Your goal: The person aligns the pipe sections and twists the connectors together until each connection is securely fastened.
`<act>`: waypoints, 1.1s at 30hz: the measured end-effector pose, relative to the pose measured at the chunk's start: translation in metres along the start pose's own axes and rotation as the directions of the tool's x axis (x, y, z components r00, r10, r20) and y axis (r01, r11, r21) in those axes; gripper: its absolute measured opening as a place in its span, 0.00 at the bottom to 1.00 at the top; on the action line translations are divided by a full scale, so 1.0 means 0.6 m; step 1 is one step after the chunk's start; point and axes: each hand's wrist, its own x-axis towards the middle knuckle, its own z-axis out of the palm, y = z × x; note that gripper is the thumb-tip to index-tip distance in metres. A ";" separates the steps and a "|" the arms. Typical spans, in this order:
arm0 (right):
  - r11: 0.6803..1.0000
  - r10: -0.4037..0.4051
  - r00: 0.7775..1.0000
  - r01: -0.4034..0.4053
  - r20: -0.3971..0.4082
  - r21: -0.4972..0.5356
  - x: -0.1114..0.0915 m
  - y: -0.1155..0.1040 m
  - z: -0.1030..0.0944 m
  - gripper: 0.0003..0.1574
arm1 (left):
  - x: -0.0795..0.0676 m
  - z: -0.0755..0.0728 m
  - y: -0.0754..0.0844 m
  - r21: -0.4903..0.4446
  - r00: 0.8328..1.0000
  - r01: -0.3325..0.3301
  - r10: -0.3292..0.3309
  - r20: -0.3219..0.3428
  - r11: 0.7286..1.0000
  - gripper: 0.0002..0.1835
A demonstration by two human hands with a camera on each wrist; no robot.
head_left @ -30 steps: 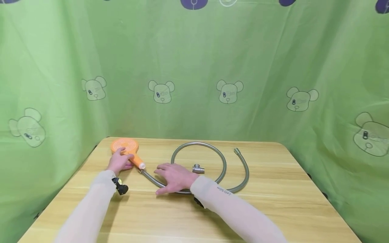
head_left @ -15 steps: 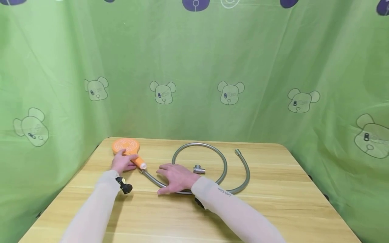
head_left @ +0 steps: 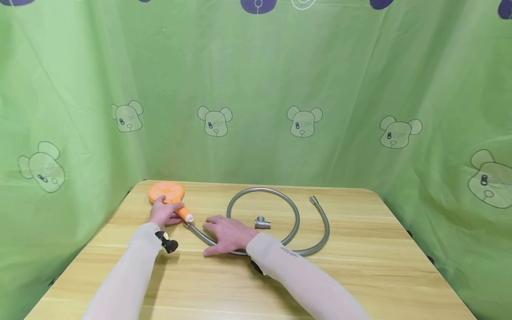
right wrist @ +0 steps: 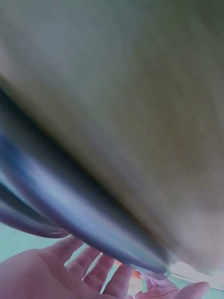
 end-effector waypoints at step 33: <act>0.992 0.021 0.999 -0.026 0.038 0.126 0.013 0.004 0.006 0.48 | 0.010 0.004 0.007 0.053 0.998 0.012 -0.015 0.057 0.999 0.55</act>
